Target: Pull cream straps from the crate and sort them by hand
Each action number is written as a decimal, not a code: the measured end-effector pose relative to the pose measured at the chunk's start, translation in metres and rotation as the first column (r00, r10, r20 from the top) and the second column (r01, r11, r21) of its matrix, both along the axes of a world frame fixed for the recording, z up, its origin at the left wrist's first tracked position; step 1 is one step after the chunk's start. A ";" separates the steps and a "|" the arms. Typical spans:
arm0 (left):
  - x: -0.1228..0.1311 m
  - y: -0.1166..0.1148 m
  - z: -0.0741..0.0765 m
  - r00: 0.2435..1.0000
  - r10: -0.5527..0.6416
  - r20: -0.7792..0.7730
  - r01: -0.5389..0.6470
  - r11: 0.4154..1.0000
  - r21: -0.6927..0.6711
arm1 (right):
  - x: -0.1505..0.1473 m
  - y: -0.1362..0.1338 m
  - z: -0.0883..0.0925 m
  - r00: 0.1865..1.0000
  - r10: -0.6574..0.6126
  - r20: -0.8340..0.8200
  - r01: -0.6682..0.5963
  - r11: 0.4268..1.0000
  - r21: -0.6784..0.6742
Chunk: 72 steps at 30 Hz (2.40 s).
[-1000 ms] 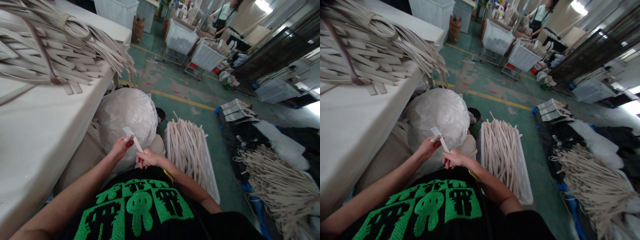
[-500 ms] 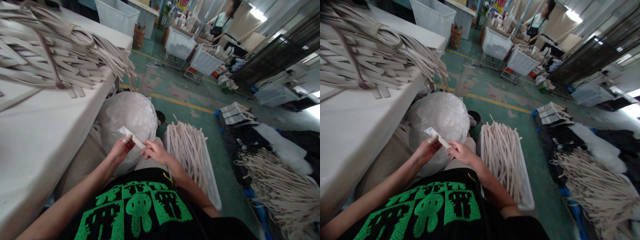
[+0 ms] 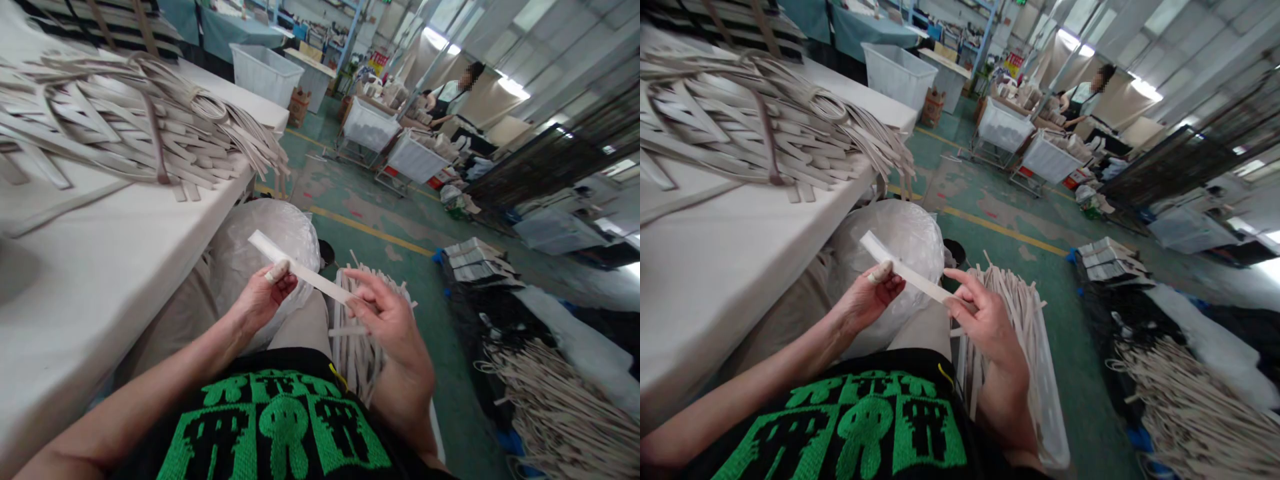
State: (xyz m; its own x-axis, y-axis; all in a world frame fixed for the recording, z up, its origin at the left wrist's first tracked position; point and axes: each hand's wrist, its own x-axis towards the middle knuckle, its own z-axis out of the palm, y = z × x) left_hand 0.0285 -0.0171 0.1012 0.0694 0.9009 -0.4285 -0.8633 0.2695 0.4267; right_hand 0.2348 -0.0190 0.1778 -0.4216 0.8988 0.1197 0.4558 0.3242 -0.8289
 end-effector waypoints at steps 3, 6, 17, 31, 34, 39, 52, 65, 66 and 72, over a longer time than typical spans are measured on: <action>0.007 -0.007 0.011 0.998 -0.055 0.009 0.054 0.997 0.058 | -0.011 0.002 0.007 0.998 -0.047 0.029 0.044 0.992 0.121; 0.014 -0.013 0.019 0.996 -0.087 -0.024 0.089 0.990 0.110 | -0.024 0.008 0.006 0.999 -0.005 0.034 0.000 0.990 0.138; 0.017 -0.026 0.040 0.995 -0.077 -0.068 0.091 0.971 0.220 | -0.024 -0.008 0.028 1.000 -0.021 -0.017 0.025 0.969 0.248; 0.021 -0.032 0.050 0.998 -0.011 -0.059 0.026 0.966 0.256 | -0.010 -0.016 0.049 0.996 -0.074 0.058 0.050 0.941 0.335; 0.024 -0.032 0.048 0.992 -0.022 -0.122 0.059 0.948 0.312 | -0.017 -0.011 0.042 0.997 0.011 0.074 -0.032 0.956 0.292; 0.010 -0.023 0.044 0.988 0.091 -0.127 -0.059 0.969 0.239 | -0.002 -0.009 0.041 0.999 -0.035 0.009 0.031 0.965 0.259; 0.006 -0.021 0.029 0.976 -0.018 -0.216 0.060 0.980 0.190 | -0.016 0.001 0.022 0.997 0.070 0.037 -0.075 0.987 0.140; -0.015 -0.010 0.030 0.989 -0.117 -0.090 0.125 0.988 0.087 | 0.022 0.005 0.012 0.803 0.457 -0.383 -0.391 0.888 0.241; -0.015 -0.011 0.029 0.989 -0.127 -0.082 0.134 0.988 0.081 | 0.020 0.003 0.010 0.828 0.419 -0.373 -0.328 0.901 0.284; -0.008 -0.015 0.026 0.970 -0.238 -0.040 0.241 0.968 0.069 | -0.007 0.004 -0.001 0.926 0.291 -0.243 -0.137 0.854 0.502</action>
